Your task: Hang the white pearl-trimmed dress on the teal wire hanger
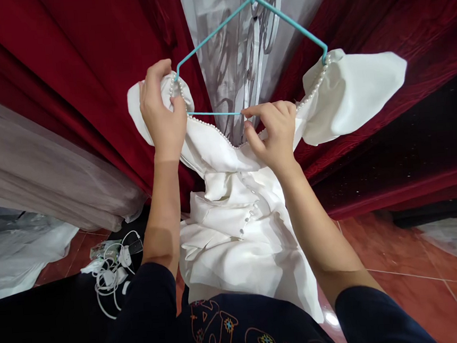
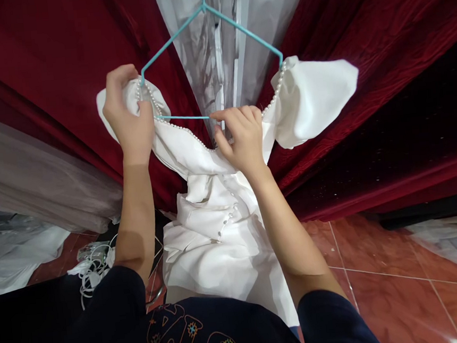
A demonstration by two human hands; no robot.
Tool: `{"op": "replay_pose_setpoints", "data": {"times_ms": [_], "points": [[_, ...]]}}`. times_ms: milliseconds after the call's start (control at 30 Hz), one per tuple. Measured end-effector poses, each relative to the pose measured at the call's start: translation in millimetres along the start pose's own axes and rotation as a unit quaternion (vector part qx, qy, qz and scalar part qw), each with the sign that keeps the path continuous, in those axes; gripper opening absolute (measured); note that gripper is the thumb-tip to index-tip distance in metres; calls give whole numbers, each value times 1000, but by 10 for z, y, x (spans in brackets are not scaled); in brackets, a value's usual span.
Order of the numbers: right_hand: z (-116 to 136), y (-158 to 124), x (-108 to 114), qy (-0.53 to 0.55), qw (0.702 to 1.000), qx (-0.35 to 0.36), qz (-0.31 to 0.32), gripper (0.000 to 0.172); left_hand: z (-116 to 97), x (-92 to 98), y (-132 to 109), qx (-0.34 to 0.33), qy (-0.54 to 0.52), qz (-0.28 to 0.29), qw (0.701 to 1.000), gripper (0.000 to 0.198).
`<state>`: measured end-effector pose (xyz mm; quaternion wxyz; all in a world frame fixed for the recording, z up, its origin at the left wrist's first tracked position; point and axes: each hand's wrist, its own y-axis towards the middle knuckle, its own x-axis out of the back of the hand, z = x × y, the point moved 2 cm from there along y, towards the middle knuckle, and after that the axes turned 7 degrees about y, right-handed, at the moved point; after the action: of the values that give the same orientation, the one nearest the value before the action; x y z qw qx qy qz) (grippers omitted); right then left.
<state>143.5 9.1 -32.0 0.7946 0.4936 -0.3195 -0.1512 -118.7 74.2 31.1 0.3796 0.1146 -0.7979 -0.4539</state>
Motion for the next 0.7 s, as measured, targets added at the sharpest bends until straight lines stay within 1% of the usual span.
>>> {"op": "replay_pose_setpoints", "data": {"times_ms": [33, 67, 100, 167, 233, 300, 367, 400, 467, 500, 533, 567, 600, 633, 700], "points": [[-7, -4, 4, -5, 1000, 1, 1, 21, 51, -5, 49, 11, 8, 7, 1000, 36], [-16, -6, 12, -11, 1000, 1, 4, 22, 79, -16, 87, 25, 15, -3, 1000, 30], [-28, -7, 24, -15, 1000, -2, 7, 22, 88, -30, 113, 38, 19, -15, 999, 25], [-71, 3, 60, -18, 1000, -16, 11, 23, 76, -56, 142, 50, 12, -4, 999, 17], [-128, 28, 105, -17, 999, -36, 10, 22, 99, -15, 157, 60, -8, -13, 998, 20], [-173, 59, 142, -13, 999, -49, 10, 20, 205, 97, 157, 71, -26, -48, 996, 28], [-186, 82, 160, -5, 999, -48, 13, 19, 380, 233, 109, 84, -35, -92, 992, 33], [-178, 87, 159, 1, 999, -45, 15, 19, 471, 288, 57, 95, -32, -105, 989, 33], [-145, 84, 143, 14, 999, -37, 12, 18, 606, 339, -112, 131, -9, -111, 985, 27], [-123, 78, 127, 20, 999, -36, 8, 18, 628, 329, -224, 152, 6, -102, 983, 21], [-102, 72, 108, 25, 999, -37, 2, 18, 613, 299, -346, 172, 20, -91, 981, 15], [-83, 67, 85, 31, 999, -38, -4, 18, 555, 246, -469, 180, 28, -68, 981, 15], [-68, 63, 62, 35, 999, -39, -10, 18, 457, 176, -583, 170, 25, -34, 984, 19], [-58, 61, 38, 38, 998, -40, -15, 18, 323, 97, -680, 144, 10, 2, 989, 23], [-59, 61, 0, 39, 998, -42, -18, 18, -15, -47, -800, 53, -26, 60, 996, 25]]}}
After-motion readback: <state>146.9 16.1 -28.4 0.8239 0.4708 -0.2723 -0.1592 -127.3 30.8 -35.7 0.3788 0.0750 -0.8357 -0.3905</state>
